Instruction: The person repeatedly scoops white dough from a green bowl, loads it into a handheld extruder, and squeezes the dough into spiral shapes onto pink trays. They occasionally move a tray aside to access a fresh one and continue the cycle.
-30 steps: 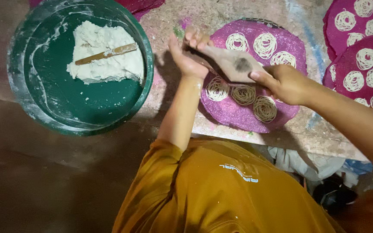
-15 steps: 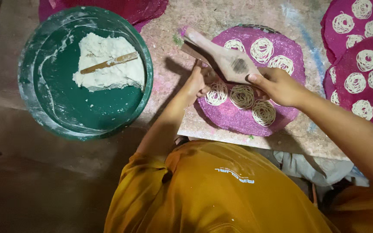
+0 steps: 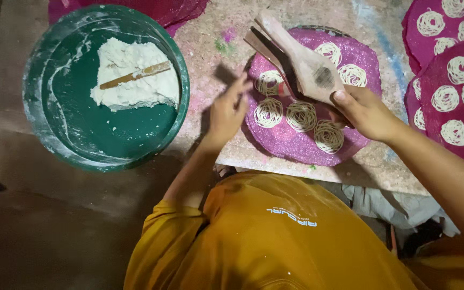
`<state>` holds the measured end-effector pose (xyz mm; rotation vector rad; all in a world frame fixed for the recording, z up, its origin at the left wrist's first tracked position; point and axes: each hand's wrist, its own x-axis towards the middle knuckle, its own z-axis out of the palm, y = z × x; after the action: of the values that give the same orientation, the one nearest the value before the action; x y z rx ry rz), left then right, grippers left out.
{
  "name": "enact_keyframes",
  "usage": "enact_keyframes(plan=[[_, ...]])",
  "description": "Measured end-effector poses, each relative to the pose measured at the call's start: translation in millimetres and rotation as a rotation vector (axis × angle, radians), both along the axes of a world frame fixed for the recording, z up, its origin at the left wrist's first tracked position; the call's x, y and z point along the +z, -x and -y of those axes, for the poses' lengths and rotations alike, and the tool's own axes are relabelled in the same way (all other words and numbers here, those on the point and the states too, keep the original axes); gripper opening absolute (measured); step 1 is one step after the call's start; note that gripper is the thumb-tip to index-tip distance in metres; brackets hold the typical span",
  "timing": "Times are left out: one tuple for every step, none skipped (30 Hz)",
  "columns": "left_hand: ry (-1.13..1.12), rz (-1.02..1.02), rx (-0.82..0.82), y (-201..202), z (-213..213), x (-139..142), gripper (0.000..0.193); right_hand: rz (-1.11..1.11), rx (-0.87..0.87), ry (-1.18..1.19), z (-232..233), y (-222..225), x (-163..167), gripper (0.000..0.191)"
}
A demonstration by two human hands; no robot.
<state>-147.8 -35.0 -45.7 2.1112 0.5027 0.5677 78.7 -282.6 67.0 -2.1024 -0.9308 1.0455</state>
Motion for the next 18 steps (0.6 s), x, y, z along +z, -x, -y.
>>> enact_keyframes(plan=[[0.048, 0.179, 0.035, -5.3, -1.4, 0.2, 0.048, -0.011, 0.010, -0.017, 6.2, 0.5, -3.7, 0.067], [0.118, 0.200, 0.035, -7.9, -2.7, 1.1, 0.046, -0.019, 0.025, -0.038, 11.9, 0.2, -7.8, 0.070], [0.183, 0.225, 0.038, -10.3, -4.7, 2.6, 0.043, -0.039, 0.012, -0.058, 18.1, -0.3, -12.6, 0.071], [0.248, 0.253, 0.043, -10.6, -6.8, 4.8, 0.041, -0.056, 0.003, -0.078, 26.1, -0.7, -16.8, 0.072], [0.167, 0.218, 0.081, -8.2, -8.9, 7.3, 0.039, -0.077, -0.005, -0.098, 34.9, -1.0, -21.6, 0.073], [0.086, 0.180, 0.119, -4.5, -11.0, 9.9, 0.038, -0.010, -0.026, -0.064, 44.7, -1.7, -26.0, 0.074], [0.004, 0.140, 0.156, -0.1, -13.5, 12.5, 0.037, 0.056, -0.049, -0.033, 56.1, -1.8, -29.8, 0.075], [0.044, 0.153, 0.118, 5.6, -16.6, 14.3, 0.037, 0.121, -0.073, -0.005, 65.7, -0.6, -35.5, 0.076], [0.082, 0.166, 0.081, 12.1, -18.0, 15.1, 0.038, -0.113, -0.281, -0.149, 74.1, 2.2, -42.5, 0.063], [0.123, 0.176, 0.045, 18.8, -18.7, 14.6, 0.039, -0.354, -0.483, -0.286, 82.4, 6.7, -49.8, 0.054], [0.094, 0.124, 0.048, 23.6, -18.5, 12.6, 0.039, -0.601, -0.680, -0.419, 90.0, 13.0, -57.7, 0.049], [0.064, 0.075, 0.056, 26.1, -17.2, 9.0, 0.039, -0.606, -0.645, -0.525, 97.7, 20.0, -64.7, 0.057], [0.036, 0.026, 0.066, 28.5, -15.2, 4.0, 0.039, -0.612, -0.606, -0.631, 106.4, 28.4, -70.1, 0.066], [0.052, 0.029, 0.073, 30.9, -10.9, -2.8, 0.041, -0.617, -0.564, -0.735, 113.2, 35.9, -74.5, 0.076], [0.066, 0.035, 0.078, 33.6, -4.4, -10.9, 0.044, -0.623, -0.620, -0.725, 116.2, 42.4, -79.2, 0.070], [0.080, 0.042, 0.081, 35.3, 2.4, -19.7, 0.046, -0.628, -0.676, -0.715, 117.3, 49.6, -82.9, 0.065], [0.166, 0.059, 0.118, 35.1, 9.9, -29.4, 0.050, -0.634, -0.736, -0.702, 116.5, 56.2, -85.6, 0.061], [0.253, 0.078, 0.153, 33.8, 17.8, -39.2, 0.054, -0.650, -0.667, -0.774, 113.4, 62.1, -86.9, 0.062]])
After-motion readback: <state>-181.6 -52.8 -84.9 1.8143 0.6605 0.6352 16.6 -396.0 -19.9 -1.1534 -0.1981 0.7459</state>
